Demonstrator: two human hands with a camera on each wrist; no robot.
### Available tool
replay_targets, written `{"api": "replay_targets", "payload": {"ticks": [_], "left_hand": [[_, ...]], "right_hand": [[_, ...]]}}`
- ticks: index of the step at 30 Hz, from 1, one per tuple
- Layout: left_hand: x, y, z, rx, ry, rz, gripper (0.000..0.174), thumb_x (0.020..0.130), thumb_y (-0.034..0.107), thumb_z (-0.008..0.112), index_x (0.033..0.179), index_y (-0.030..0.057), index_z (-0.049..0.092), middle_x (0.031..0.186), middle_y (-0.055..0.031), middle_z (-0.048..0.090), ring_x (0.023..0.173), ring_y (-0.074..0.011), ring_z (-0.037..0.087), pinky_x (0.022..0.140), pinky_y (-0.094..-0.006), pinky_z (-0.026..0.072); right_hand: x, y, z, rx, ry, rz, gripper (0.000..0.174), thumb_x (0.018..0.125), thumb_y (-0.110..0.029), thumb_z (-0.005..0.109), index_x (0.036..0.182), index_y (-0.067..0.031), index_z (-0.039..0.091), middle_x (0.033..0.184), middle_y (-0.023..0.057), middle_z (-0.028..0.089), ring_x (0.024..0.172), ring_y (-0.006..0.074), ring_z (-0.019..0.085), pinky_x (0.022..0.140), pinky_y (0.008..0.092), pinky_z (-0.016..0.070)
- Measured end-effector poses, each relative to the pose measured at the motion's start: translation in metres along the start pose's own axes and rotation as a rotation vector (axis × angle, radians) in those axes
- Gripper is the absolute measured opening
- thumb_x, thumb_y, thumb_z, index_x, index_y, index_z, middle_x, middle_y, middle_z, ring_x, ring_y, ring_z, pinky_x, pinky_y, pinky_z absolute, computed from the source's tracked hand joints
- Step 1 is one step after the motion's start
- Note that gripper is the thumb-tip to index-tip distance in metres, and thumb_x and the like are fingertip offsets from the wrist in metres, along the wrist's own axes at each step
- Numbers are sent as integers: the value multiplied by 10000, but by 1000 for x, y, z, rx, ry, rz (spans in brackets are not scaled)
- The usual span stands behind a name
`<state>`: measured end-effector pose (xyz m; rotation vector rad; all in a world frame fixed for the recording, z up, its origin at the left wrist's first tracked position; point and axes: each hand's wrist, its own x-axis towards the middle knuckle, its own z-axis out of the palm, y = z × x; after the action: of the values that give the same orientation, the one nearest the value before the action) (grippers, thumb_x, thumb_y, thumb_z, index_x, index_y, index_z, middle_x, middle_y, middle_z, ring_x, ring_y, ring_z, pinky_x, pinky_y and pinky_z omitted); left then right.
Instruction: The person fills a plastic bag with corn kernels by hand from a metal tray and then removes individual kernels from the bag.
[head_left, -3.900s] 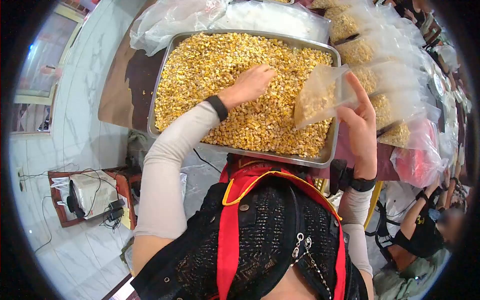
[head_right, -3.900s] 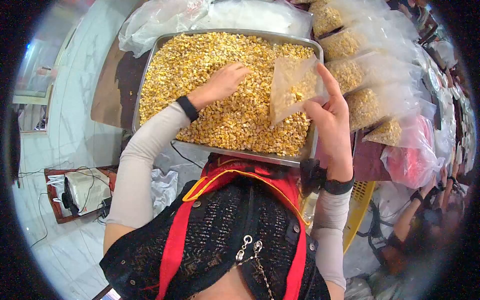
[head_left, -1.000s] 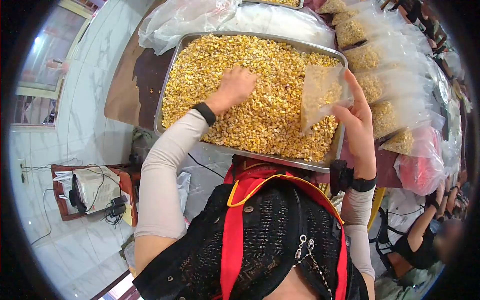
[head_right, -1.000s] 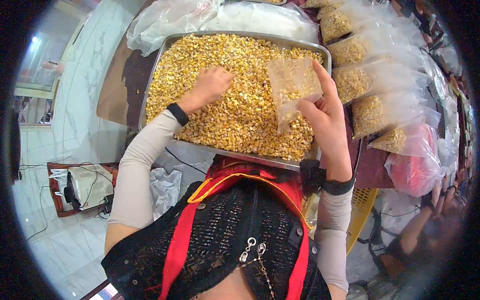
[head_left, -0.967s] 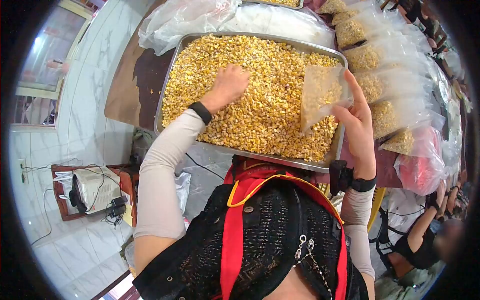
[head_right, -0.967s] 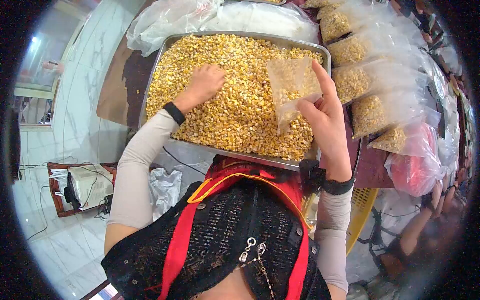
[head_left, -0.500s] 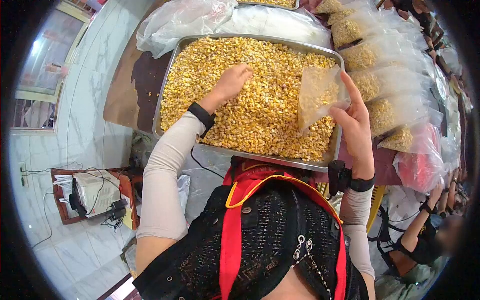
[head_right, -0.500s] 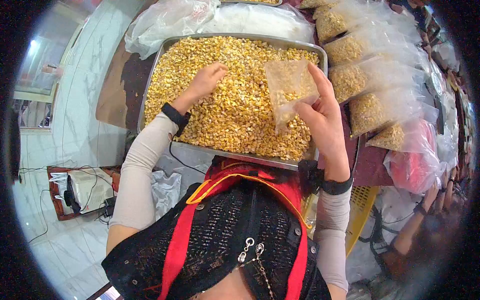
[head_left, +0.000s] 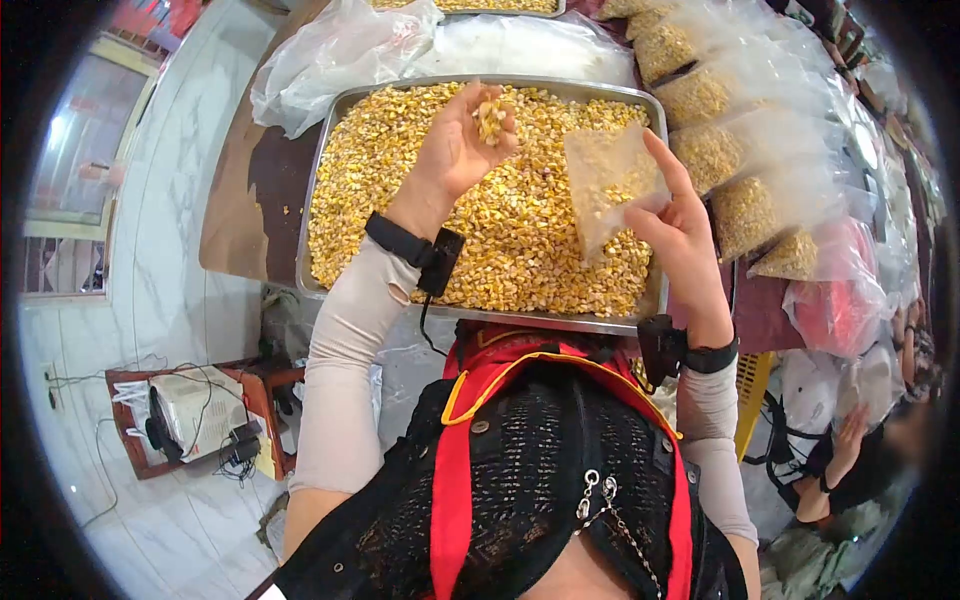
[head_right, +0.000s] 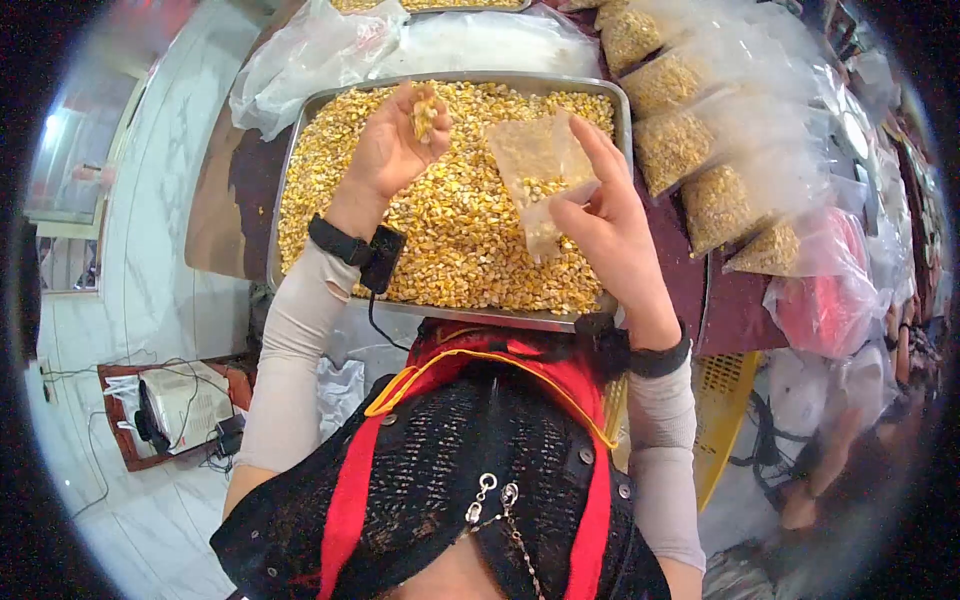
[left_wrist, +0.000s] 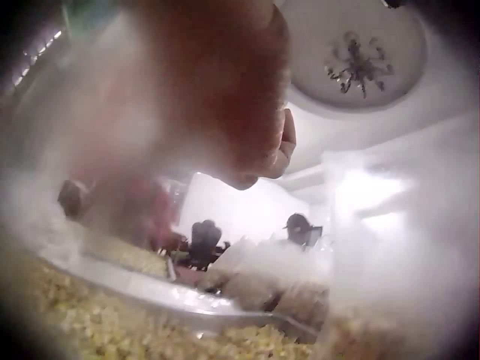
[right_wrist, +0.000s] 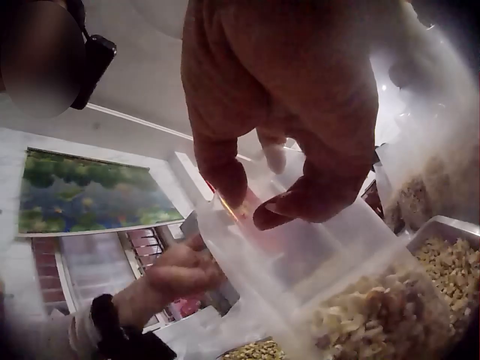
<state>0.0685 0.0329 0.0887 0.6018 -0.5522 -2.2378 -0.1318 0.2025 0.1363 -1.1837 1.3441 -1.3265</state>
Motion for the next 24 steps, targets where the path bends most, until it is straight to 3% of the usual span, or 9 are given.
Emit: {"api": "replay_targets", "payload": {"ticks": [2, 6, 7, 9, 12, 16, 20, 22, 24], "left_hand": [[1, 4, 25, -54, -277, -12, 222, 900, 279, 488, 935, 64, 529, 865, -65, 538, 796, -172, 513, 673, -274, 453], [-3, -6, 84, -10, -346, 52, 202, 904, 272, 489, 916, 73, 518, 858, -67, 537, 770, -165, 508, 654, -264, 443], [-7, -13, 99, 120, -350, 177, 193, 906, 266, 487, 901, 74, 511, 844, -66, 538, 756, -161, 504, 651, -270, 440], [-12, -25, 117, 305, -379, 352, 196, 914, 258, 475, 879, 67, 498, 797, -62, 540, 722, -146, 491, 679, -282, 429], [-4, -42, 118, 513, -413, 477, 202, 924, 251, 456, 873, 59, 492, 780, -52, 535, 723, -133, 490, 713, -280, 413], [1, -52, 116, 519, -400, 545, 213, 933, 252, 443, 854, 59, 486, 719, -17, 486, 719, -119, 469, 713, -264, 398], [3, -51, 115, 474, -406, 574, 217, 933, 256, 445, 846, 62, 491, 710, -5, 472, 686, -102, 453, 682, -243, 391], [0, -50, 115, 482, -405, 493, 227, 931, 265, 450, 837, 64, 493, 690, 2, 465, 637, -88, 441, 647, -223, 381], [-5, -49, 115, 567, -360, 463, 231, 929, 272, 453, 832, 66, 495, 667, 5, 454, 611, -86, 429, 622, -220, 373]], "right_hand": [[0, -1, 3, 25, 13, 29, 689, 703, 84, 496, 1350, -41, 296, 1367, 83, 278, 762, 65, 523, 683, 197, 430], [1, -4, 7, 10, 4, 4, 689, 712, 64, 530, 1350, -39, 291, 1341, 88, 291, 784, 77, 533, 706, 207, 435], [1, -4, 7, 10, 6, 4, 689, 712, 64, 530, 1350, -39, 291, 1341, 88, 291, 784, 77, 533, 706, 207, 435], [1, -2, 7, -25, -15, -13, 705, 755, 47, 523, 1384, -85, 233, 751, -27, 552, 655, 14, 478, 599, 158, 378], [1, -2, 5, -49, -11, -7, 706, 751, 52, 525, 1381, -76, 235, 769, -24, 551, 657, 13, 476, 593, 157, 375], [3, 1, 4, -33, -13, -29, 703, 749, 53, 528, 1378, -62, 236, 794, -17, 551, 658, 14, 476, 588, 159, 376], [5, 0, 7, -46, -12, -16, 703, 747, 56, 529, 1377, -54, 236, 815, -14, 548, 667, 17, 484, 598, 165, 387], [5, -2, 7, -52, -14, -10, 706, 747, 57, 528, 1379, -54, 233, 815, -14, 547, 672, 17, 487, 602, 168, 390], [6, -6, 8, -23, -21, 3, 724, 683, 56, 523, 1359, -71, 297, 1333, 81, 317, 897, 88, 514, 720, 208, 430]]}}
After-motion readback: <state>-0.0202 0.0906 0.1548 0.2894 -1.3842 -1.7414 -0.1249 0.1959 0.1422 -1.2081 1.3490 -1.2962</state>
